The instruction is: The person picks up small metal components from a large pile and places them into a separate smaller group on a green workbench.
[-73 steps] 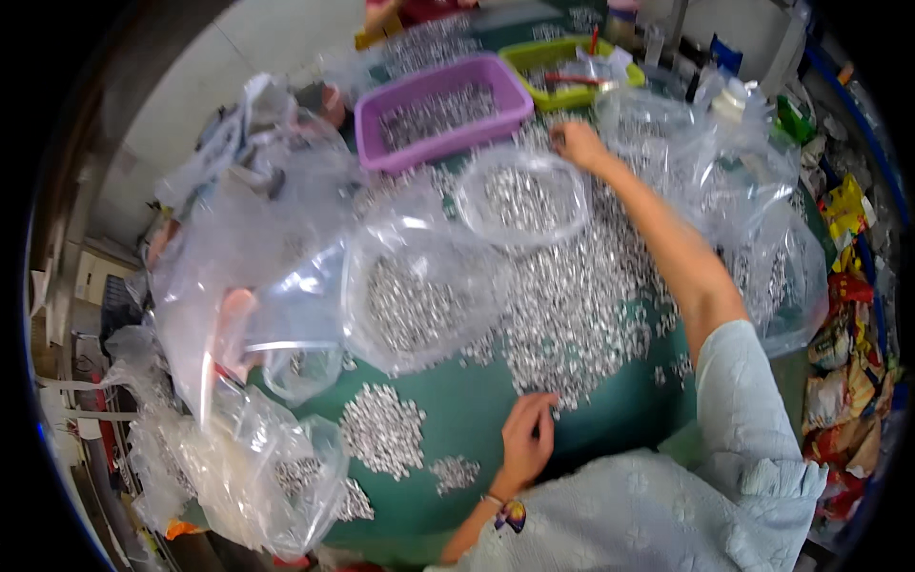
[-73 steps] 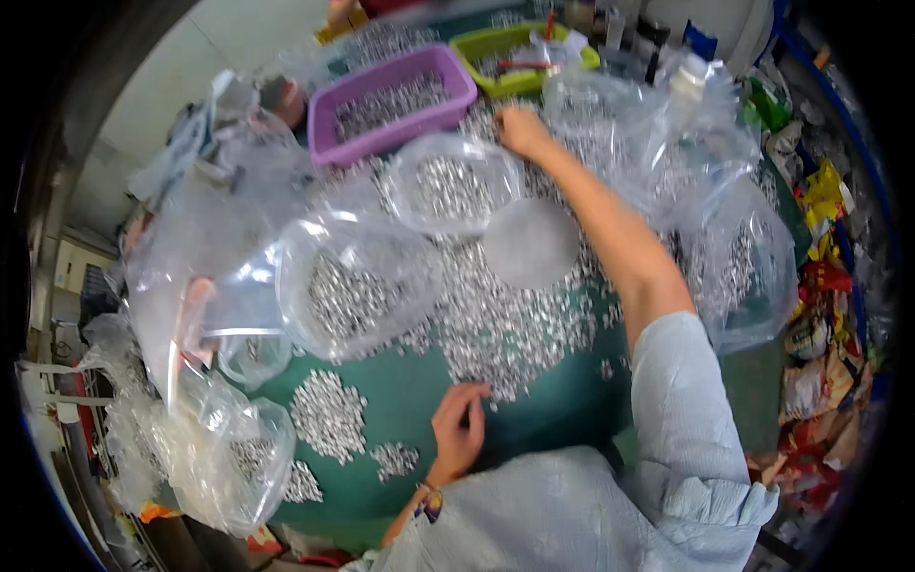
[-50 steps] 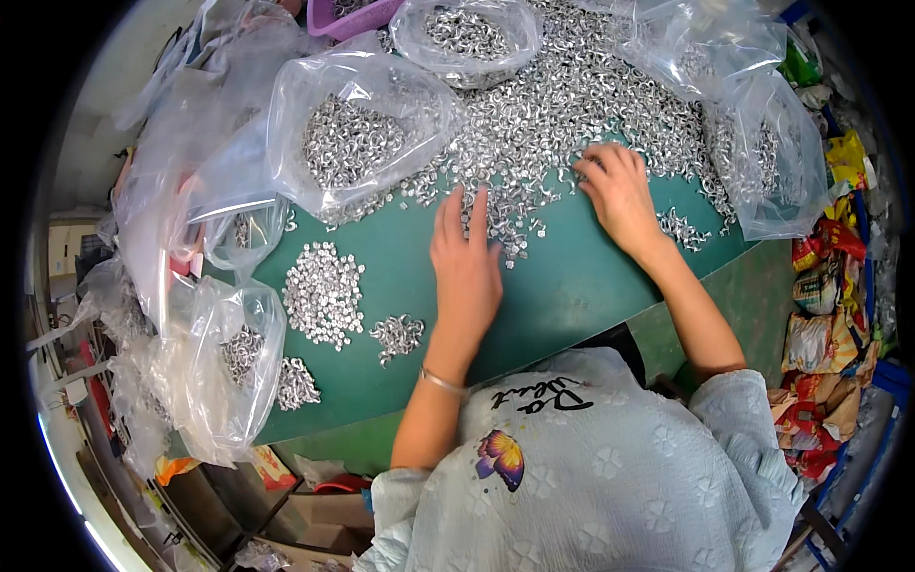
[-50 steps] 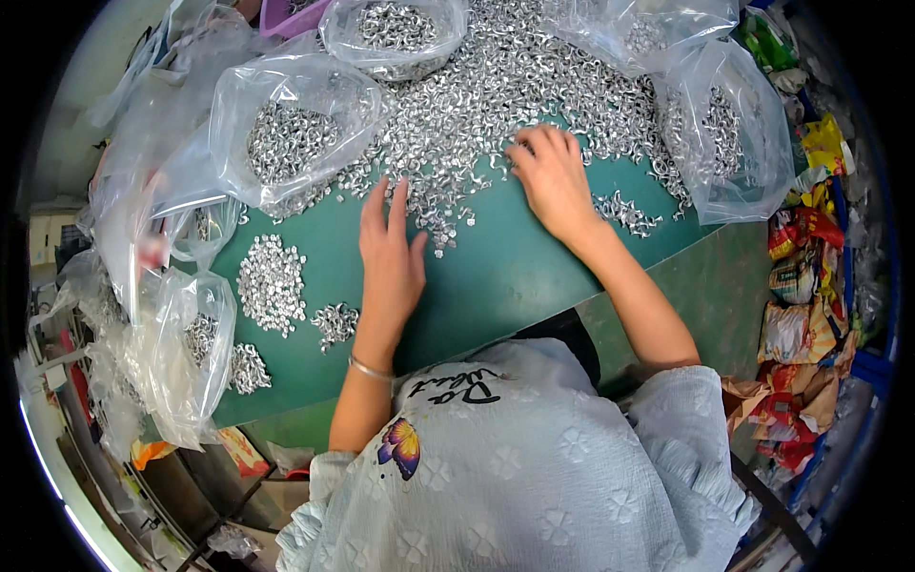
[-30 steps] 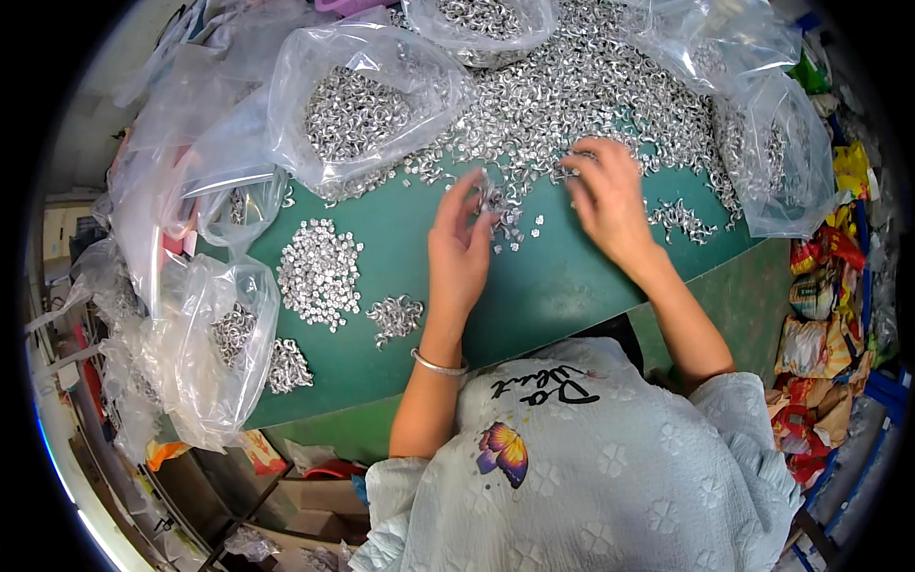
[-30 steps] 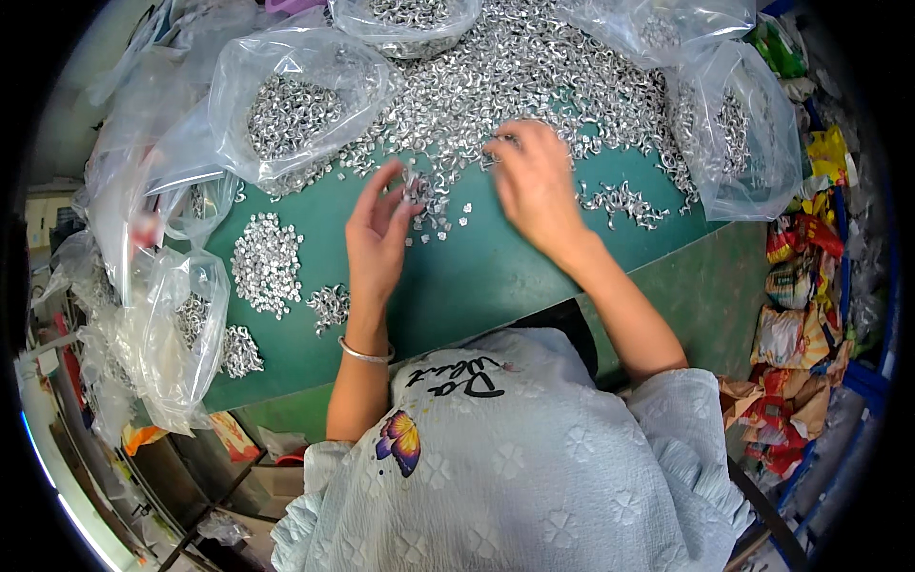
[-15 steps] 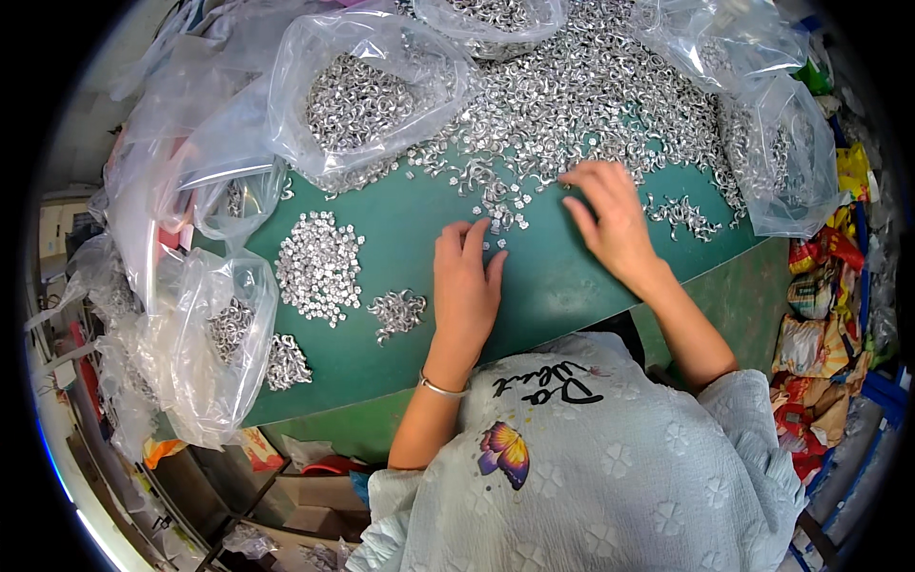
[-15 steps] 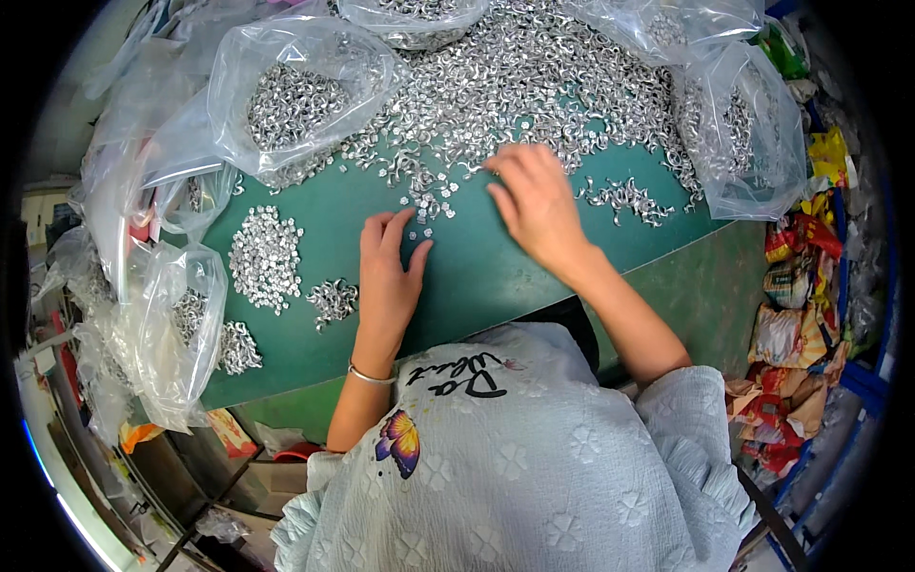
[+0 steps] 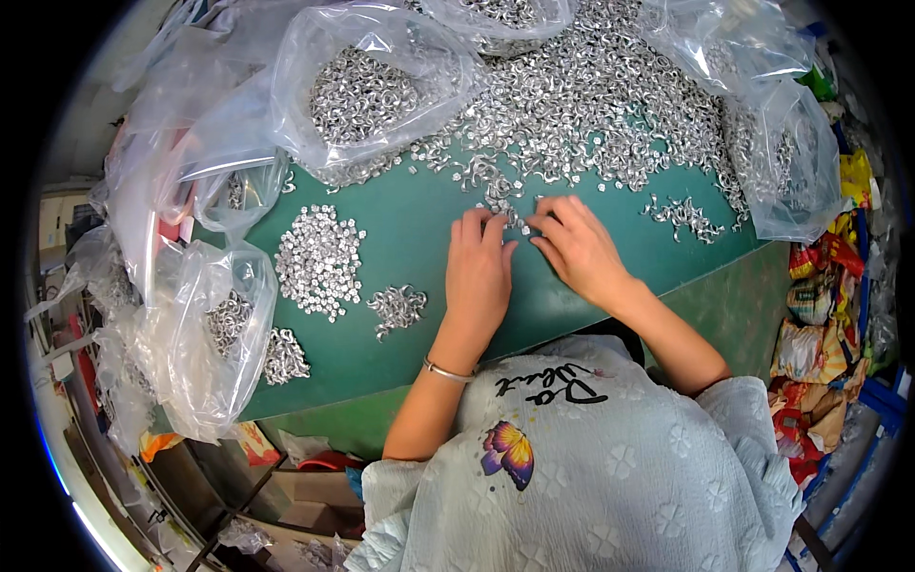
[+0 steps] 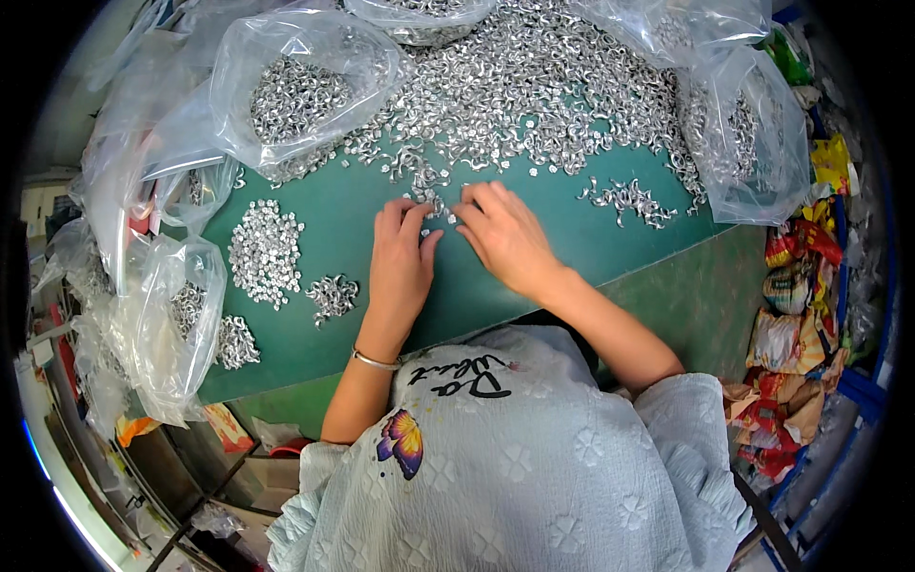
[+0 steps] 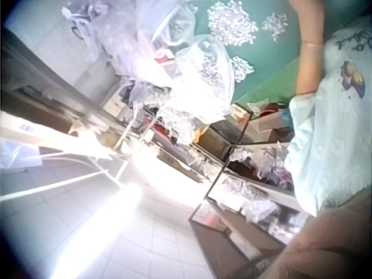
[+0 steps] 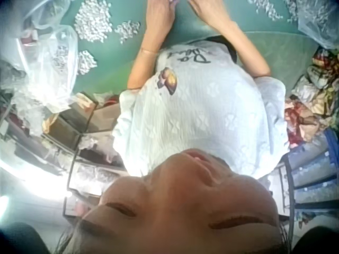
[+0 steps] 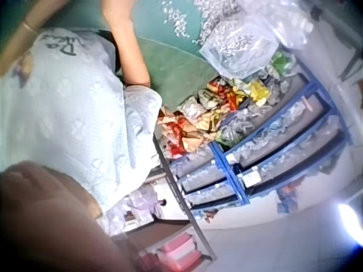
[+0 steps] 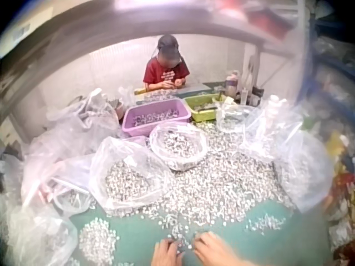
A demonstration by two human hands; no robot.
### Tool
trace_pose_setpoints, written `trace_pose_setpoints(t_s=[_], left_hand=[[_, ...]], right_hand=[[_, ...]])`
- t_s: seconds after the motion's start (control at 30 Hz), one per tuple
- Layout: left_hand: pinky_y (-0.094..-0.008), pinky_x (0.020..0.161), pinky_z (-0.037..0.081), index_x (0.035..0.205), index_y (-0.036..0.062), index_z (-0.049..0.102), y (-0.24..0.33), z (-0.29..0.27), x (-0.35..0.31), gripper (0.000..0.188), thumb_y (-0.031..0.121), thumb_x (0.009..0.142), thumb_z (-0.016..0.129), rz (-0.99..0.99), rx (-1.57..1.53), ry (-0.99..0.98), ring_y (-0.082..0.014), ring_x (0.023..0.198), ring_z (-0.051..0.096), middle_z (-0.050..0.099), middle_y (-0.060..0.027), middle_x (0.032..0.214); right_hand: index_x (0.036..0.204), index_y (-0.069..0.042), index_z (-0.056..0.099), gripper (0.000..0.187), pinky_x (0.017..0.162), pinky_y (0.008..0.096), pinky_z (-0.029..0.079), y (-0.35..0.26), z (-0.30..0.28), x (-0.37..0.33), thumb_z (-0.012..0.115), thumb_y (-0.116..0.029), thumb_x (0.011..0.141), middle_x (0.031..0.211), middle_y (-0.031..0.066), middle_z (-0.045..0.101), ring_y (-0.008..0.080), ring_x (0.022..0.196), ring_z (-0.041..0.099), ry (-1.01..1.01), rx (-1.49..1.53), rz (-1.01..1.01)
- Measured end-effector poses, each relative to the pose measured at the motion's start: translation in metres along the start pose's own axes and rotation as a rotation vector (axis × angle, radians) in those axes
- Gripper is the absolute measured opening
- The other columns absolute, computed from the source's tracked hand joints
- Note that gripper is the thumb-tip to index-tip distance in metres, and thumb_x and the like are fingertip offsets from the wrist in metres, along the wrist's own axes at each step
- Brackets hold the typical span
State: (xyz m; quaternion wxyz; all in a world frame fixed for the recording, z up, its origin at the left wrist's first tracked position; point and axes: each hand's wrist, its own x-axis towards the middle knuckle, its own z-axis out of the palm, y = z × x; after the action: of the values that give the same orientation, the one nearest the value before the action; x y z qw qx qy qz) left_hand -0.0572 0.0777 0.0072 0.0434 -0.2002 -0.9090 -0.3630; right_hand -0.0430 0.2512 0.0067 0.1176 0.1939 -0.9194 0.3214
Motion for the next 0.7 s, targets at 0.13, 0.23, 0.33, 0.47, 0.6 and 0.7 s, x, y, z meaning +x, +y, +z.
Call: trace_pose_setpoints(t_s=[0.13,0.23,0.33,0.47,0.6,0.7], left_hand=[[-0.0393,0.084,0.046,0.109,0.0010,0.059,-0.006,-0.008,-0.016,0.031,-0.002,0.080,0.067,-0.040,-0.050,-0.052,-0.0326,0.096,0.054,0.054,-0.0139,0.109],[-0.0391,0.084,0.046,0.108,0.0001,0.060,-0.003,-0.010,-0.023,0.032,0.001,0.078,0.070,-0.074,-0.031,-0.002,-0.0321,0.097,0.053,0.054,-0.0140,0.110],[-0.0391,0.084,0.045,0.109,-0.0003,0.060,0.009,-0.010,-0.019,0.036,0.004,0.076,0.073,-0.054,-0.045,0.025,-0.0316,0.097,0.052,0.053,-0.0141,0.110],[-0.0394,0.085,0.045,0.111,0.0000,0.060,0.011,-0.008,-0.029,0.038,0.005,0.076,0.074,-0.087,-0.133,-0.050,-0.0320,0.099,0.052,0.054,-0.0145,0.111],[-0.0401,0.089,0.044,0.112,-0.0001,0.060,0.003,-0.012,-0.025,0.032,-0.004,0.081,0.063,-0.122,-0.160,0.040,-0.0342,0.105,0.052,0.055,-0.0157,0.115],[-0.0411,0.091,0.043,0.113,-0.0001,0.059,-0.003,-0.005,0.003,0.032,-0.004,0.081,0.062,-0.031,-0.048,0.130,-0.0349,0.105,0.052,0.055,-0.0160,0.116]], right_hand=[[0.098,0.001,0.063,0.021,0.078,0.0391,0.047,-0.006,-0.001,-0.010,0.068,0.000,0.078,0.101,0.0113,0.057,0.0309,0.089,0.055,-0.053,0.248,0.013],[0.099,0.001,0.063,0.021,0.080,0.0389,0.047,-0.003,-0.007,0.003,0.067,0.001,0.078,0.103,0.0115,0.058,0.0319,0.091,0.055,0.067,0.215,0.068],[0.100,0.001,0.063,0.020,0.082,0.0388,0.047,0.003,-0.003,0.012,0.066,0.000,0.081,0.102,0.0124,0.057,0.0316,0.095,0.055,0.067,0.026,0.052],[0.101,0.001,0.062,0.020,0.083,0.0399,0.046,-0.003,-0.011,-0.002,0.064,-0.001,0.081,0.103,0.0127,0.056,0.0315,0.095,0.054,-0.109,0.128,0.032],[0.100,0.001,0.062,0.019,0.081,0.0401,0.047,-0.002,-0.014,-0.003,0.064,-0.001,0.081,0.104,0.0131,0.056,0.0315,0.094,0.054,0.026,0.209,0.130],[0.100,0.001,0.061,0.019,0.079,0.0398,0.048,-0.006,-0.001,0.006,0.064,-0.001,0.081,0.099,0.0135,0.056,0.0325,0.092,0.056,-0.062,0.121,0.047]])
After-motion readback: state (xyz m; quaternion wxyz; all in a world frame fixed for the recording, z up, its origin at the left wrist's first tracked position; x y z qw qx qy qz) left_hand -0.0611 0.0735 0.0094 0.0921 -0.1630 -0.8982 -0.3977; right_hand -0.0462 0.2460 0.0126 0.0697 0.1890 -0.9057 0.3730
